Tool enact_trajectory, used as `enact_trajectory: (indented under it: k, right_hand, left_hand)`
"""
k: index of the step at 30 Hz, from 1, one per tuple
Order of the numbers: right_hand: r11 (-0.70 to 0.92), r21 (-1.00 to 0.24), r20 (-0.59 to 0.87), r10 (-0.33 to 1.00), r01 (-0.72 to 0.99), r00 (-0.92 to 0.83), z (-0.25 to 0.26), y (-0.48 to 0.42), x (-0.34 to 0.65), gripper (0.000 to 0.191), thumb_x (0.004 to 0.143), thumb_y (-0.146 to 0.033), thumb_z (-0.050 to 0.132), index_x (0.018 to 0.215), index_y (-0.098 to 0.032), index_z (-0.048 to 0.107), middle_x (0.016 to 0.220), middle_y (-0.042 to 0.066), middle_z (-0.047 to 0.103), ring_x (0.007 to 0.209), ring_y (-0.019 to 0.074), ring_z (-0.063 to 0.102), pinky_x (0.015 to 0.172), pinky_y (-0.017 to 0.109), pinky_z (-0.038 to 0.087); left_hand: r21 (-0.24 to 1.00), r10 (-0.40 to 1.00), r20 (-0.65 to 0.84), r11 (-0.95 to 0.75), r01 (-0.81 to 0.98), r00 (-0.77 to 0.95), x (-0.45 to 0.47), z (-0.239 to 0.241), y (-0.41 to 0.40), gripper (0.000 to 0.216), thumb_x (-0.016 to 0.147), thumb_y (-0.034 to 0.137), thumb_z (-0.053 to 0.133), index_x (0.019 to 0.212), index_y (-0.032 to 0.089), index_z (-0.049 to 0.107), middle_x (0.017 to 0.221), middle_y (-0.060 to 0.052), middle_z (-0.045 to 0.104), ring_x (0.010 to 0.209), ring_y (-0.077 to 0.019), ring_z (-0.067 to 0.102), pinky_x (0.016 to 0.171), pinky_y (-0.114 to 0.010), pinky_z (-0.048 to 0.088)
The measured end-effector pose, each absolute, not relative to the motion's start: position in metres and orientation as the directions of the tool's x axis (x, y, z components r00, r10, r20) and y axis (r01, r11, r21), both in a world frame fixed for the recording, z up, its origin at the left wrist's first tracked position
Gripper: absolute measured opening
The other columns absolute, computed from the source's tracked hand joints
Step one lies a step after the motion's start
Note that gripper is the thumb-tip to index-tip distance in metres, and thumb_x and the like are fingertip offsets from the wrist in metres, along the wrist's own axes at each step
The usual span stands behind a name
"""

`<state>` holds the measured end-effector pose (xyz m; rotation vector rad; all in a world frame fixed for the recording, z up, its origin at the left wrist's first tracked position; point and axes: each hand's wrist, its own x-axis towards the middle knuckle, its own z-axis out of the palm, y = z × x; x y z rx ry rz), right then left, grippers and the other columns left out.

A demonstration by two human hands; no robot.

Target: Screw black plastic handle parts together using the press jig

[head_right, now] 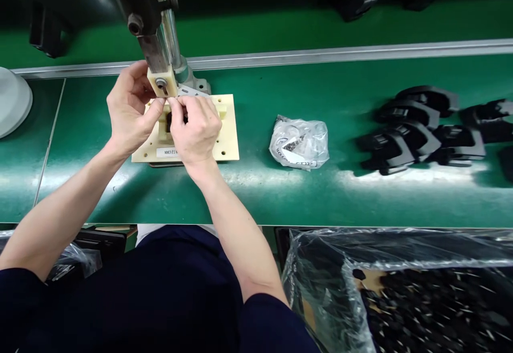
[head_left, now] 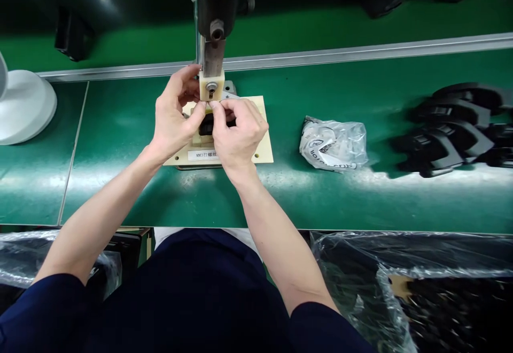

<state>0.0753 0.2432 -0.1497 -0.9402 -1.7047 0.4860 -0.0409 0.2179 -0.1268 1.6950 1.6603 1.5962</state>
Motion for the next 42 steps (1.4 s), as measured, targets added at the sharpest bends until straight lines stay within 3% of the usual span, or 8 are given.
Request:
enact_trajectory:
  k: [5,11,18,30,37,42]
  right_hand:
    - [0.571,-0.748,0.558,0.817,0.337,-0.146,-0.142,0.251,0.086,0.029,0.09,-0.04,0.052,0.071,-0.019,0.058,0.073,0.001,0.061,0.076,0.0155,0.059,0.08,0.035,0.048]
    - [0.588,-0.736,0.569,0.806,0.335,-0.164,-0.135,0.255,0.091,0.029,0.088,-0.037,0.055,0.067,-0.017,0.057,0.065,-0.002,0.058,0.065,0.0112,0.057,0.073,0.03,0.049]
    - [0.589,-0.719,0.559,0.805,0.37,-0.197,-0.13,0.256,0.093,0.027,0.086,-0.034,0.058,0.066,-0.017,0.056,0.065,-0.001,0.057,0.067,0.0124,0.056,0.073,0.03,0.048]
    - [0.61,-0.649,0.582,0.783,0.454,-0.22,-0.13,0.257,0.091,0.029,0.088,-0.035,0.055,0.065,-0.018,0.056,0.067,0.0,0.06,0.071,0.0153,0.058,0.074,0.031,0.046]
    - [0.64,-0.628,0.599,0.761,0.443,-0.251,-0.124,0.241,0.118,0.03,0.087,-0.033,0.056,0.061,-0.018,0.056,0.064,0.001,0.061,0.064,0.014,0.058,0.064,0.027,0.045]
    - [0.59,-0.699,0.614,0.785,0.405,-0.082,-0.082,0.269,0.176,0.019,0.082,-0.031,0.06,0.068,-0.017,0.061,0.064,0.0,0.063,0.057,0.012,0.056,0.059,0.026,0.046]
  left_hand:
    - [0.779,0.83,0.495,-0.292,0.554,-0.257,-0.045,-0.121,0.214,0.055,0.074,0.05,0.068,0.118,0.023,0.049,0.105,-0.01,0.061,0.104,-0.0271,0.06,0.085,-0.042,0.051]
    - [0.652,0.84,0.528,-0.307,0.694,-0.124,-0.058,-0.116,0.214,0.052,0.079,0.047,0.062,0.122,0.023,0.045,0.104,-0.009,0.063,0.097,-0.0237,0.062,0.082,-0.039,0.052]
    - [0.525,0.825,0.563,-0.312,0.792,-0.048,-0.058,-0.117,0.215,0.053,0.082,0.044,0.057,0.128,0.023,0.04,0.116,-0.009,0.06,0.105,-0.0239,0.06,0.085,-0.038,0.052]
    - [0.541,0.832,0.551,-0.301,0.785,-0.06,-0.05,-0.103,0.211,0.049,0.083,0.041,0.061,0.122,0.02,0.041,0.103,-0.005,0.063,0.101,-0.0211,0.062,0.086,-0.037,0.052]
    - [0.541,0.824,0.557,-0.269,0.797,-0.1,-0.046,-0.105,0.214,0.05,0.079,0.032,0.061,0.122,0.018,0.039,0.09,-0.003,0.063,0.084,-0.0191,0.065,0.078,-0.035,0.052]
    - [0.56,0.775,0.61,-0.274,0.782,-0.165,-0.037,-0.098,0.209,0.048,0.074,0.019,0.055,0.119,0.017,0.041,0.08,-0.001,0.061,0.071,-0.0158,0.061,0.069,-0.03,0.051]
